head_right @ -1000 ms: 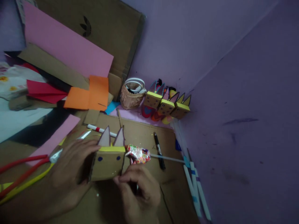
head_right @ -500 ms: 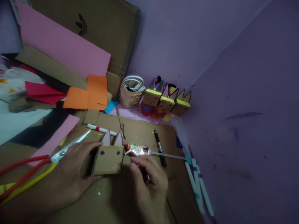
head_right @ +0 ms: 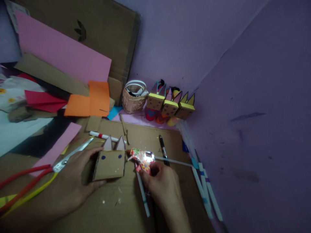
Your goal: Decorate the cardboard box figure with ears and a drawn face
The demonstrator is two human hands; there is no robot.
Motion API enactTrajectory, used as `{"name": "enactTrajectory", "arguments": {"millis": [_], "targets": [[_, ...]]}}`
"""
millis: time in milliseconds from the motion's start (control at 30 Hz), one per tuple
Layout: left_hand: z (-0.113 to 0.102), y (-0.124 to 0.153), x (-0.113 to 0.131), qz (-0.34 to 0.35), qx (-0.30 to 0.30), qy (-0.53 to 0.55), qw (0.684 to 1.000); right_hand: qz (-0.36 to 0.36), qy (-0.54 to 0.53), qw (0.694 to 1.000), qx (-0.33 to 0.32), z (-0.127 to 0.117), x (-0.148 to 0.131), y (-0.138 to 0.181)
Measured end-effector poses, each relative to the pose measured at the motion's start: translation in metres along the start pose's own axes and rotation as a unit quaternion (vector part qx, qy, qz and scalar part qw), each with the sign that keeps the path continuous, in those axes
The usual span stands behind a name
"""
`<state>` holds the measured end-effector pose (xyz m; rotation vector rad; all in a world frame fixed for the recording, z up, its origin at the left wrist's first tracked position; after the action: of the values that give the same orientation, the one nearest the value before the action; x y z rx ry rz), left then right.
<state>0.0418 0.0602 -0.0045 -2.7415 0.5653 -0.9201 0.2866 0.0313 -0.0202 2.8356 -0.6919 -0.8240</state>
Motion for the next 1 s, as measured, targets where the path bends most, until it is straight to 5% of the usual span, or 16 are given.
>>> {"name": "enactTrajectory", "arguments": {"millis": [167,367,533,700,833,900,1000], "targets": [[-0.001,0.001,-0.003,-0.018,-0.002,0.007,1.000,0.075,-0.227,0.969,0.058,-0.012,0.026,-0.009],[-0.005,0.000,0.000,-0.012,0.011,-0.001,1.000,0.003,-0.020,0.998,-0.059,0.005,0.001,0.003],[-0.010,0.002,0.001,-0.001,0.027,0.012,1.000,-0.050,0.067,0.996,-0.015,0.000,-0.016,0.011],[-0.017,0.002,-0.007,-0.041,0.059,0.042,0.997,0.010,-0.182,0.981,0.060,-0.020,0.000,0.007],[-0.016,0.002,-0.003,-0.032,0.046,0.030,0.998,0.022,-0.453,0.891,0.031,-0.021,0.004,0.014],[-0.015,0.002,0.000,-0.022,0.039,0.021,0.999,0.022,-0.504,0.863,-0.009,-0.014,0.000,0.020],[-0.018,0.003,0.003,-0.002,0.050,0.005,0.999,0.013,-0.483,0.875,-0.042,-0.008,-0.005,0.029]]}}
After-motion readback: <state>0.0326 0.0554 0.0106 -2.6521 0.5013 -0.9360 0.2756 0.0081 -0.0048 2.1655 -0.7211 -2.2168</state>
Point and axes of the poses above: each hand's wrist, its own y-axis away from the middle knuckle, its own z-axis out of the palm, x = y × z, the point moved 10 cm from there along -y, towards the middle knuckle, and after that the axes turned 3 degrees about x, right-handed, at the moved point
